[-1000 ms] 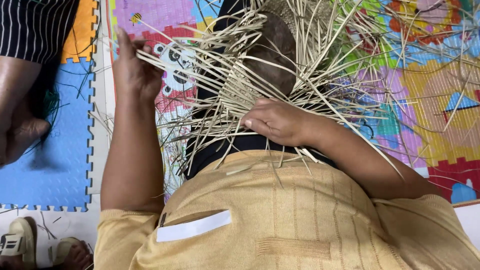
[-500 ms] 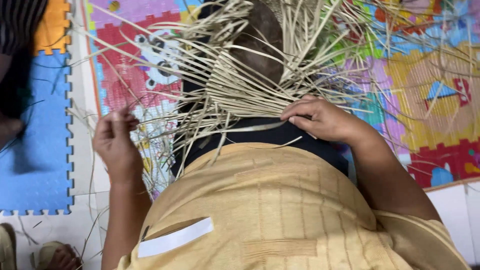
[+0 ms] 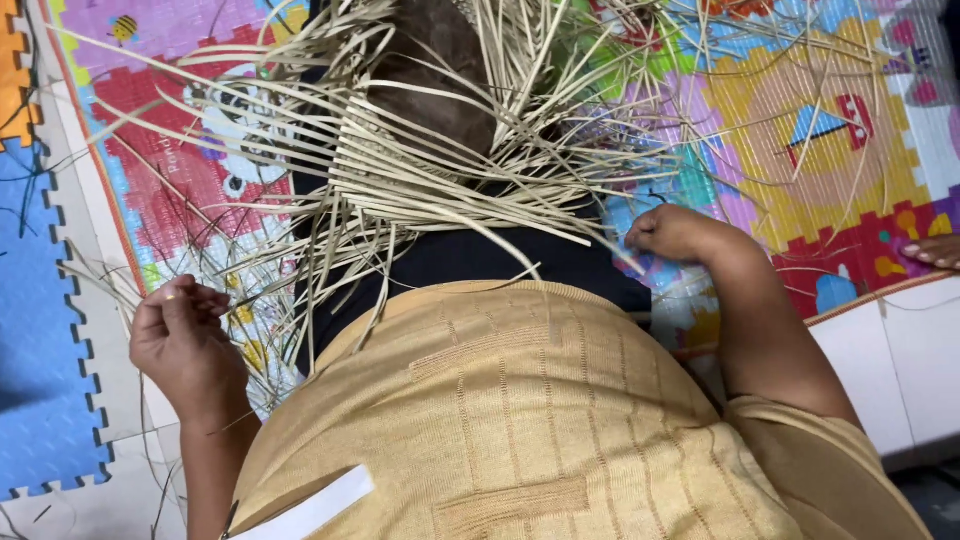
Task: The person is weaving natural fibers together to create a mat or basket base while sitting on the floor.
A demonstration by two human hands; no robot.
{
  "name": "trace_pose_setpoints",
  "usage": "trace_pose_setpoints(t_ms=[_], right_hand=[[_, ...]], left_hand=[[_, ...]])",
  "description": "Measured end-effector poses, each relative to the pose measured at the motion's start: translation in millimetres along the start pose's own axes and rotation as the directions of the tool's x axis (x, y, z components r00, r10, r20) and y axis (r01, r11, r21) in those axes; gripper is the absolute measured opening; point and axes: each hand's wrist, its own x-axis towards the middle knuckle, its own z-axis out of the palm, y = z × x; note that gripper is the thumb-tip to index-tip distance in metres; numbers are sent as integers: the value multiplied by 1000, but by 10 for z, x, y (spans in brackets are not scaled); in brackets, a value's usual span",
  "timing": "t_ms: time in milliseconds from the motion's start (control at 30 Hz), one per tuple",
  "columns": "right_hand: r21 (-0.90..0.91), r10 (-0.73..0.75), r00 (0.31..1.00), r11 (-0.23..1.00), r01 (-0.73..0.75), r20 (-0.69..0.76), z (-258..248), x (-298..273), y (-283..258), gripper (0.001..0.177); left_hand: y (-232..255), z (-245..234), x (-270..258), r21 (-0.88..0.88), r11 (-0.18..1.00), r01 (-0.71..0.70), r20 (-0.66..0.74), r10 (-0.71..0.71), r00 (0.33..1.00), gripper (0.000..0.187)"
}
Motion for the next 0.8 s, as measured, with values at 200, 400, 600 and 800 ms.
trace_pose_setpoints(t_ms=[200, 400, 600, 800], right_hand=[[362, 195, 961, 925, -115, -195, -83, -53, 253, 26], [829, 436, 721, 426, 361, -538, -286, 66, 759, 11], [749, 506, 558, 521, 410, -658, -199, 557, 1158, 16], [388, 266, 551, 914, 116, -791, -67, 339, 518, 25]], left_hand=[[-12, -39, 23, 45, 994, -96, 22, 95, 995, 8], [-21, 32, -31, 37, 998, -48, 7, 48, 999, 8], [-46, 92, -66, 67, 997, -42, 31, 40, 999, 12], [-38, 52, -58, 32, 998, -49, -2, 50, 999, 11]])
